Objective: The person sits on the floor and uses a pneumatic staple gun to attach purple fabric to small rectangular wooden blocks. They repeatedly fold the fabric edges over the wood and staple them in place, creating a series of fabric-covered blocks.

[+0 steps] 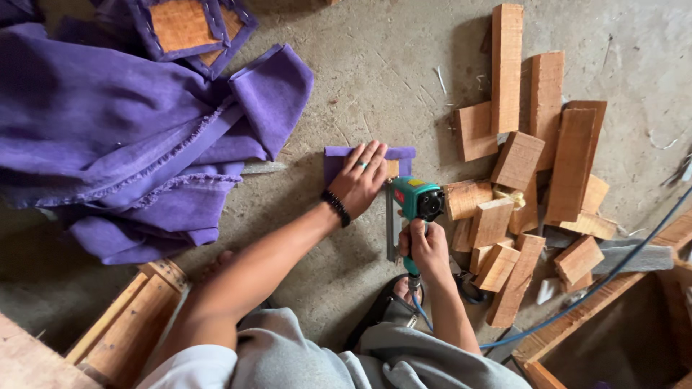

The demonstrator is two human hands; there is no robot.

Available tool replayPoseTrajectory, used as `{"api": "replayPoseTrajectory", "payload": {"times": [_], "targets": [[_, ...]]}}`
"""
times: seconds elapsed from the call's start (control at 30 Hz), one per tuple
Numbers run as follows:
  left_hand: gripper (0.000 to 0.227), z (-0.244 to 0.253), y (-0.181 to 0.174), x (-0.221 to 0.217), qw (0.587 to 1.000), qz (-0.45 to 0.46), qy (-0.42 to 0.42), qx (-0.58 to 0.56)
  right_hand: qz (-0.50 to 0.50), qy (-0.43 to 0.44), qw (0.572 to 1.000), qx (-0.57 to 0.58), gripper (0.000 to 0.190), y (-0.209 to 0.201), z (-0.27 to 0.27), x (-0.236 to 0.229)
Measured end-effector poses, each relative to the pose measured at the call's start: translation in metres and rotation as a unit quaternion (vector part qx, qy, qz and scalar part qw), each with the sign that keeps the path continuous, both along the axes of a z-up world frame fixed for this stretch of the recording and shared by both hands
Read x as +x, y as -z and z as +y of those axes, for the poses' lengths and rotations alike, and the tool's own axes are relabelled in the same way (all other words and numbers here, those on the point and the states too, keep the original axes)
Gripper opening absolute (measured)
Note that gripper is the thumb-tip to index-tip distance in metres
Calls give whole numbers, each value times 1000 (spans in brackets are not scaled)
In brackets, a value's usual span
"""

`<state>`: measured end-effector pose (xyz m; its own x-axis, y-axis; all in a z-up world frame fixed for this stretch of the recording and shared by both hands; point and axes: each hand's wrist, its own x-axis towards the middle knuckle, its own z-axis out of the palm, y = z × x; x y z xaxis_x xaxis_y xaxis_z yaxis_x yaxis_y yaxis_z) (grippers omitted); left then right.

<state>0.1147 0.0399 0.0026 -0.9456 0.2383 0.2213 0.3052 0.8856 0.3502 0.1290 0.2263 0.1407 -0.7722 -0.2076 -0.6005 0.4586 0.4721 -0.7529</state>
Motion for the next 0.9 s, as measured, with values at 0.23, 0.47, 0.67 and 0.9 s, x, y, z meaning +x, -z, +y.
{"api": "replayPoseTrajectory", "payload": {"times": [0.23,0.47,0.67,0.9], "targets": [[56,-4,-13,20,998,-50,-28,-11,-72,118,985,-102,58,-9,6,-16],[46,-3,-5,27,998,24,-33,-57,-5,53,998,-16,58,-14,-17,-41],[47,-15,-16,26,998,43,-27,-49,-18,55,998,25,51,-7,-30,-41],[69,-102,-27,-3,986,78,-108,103,-22,72,995,-62,57,-12,-23,-15]]}}
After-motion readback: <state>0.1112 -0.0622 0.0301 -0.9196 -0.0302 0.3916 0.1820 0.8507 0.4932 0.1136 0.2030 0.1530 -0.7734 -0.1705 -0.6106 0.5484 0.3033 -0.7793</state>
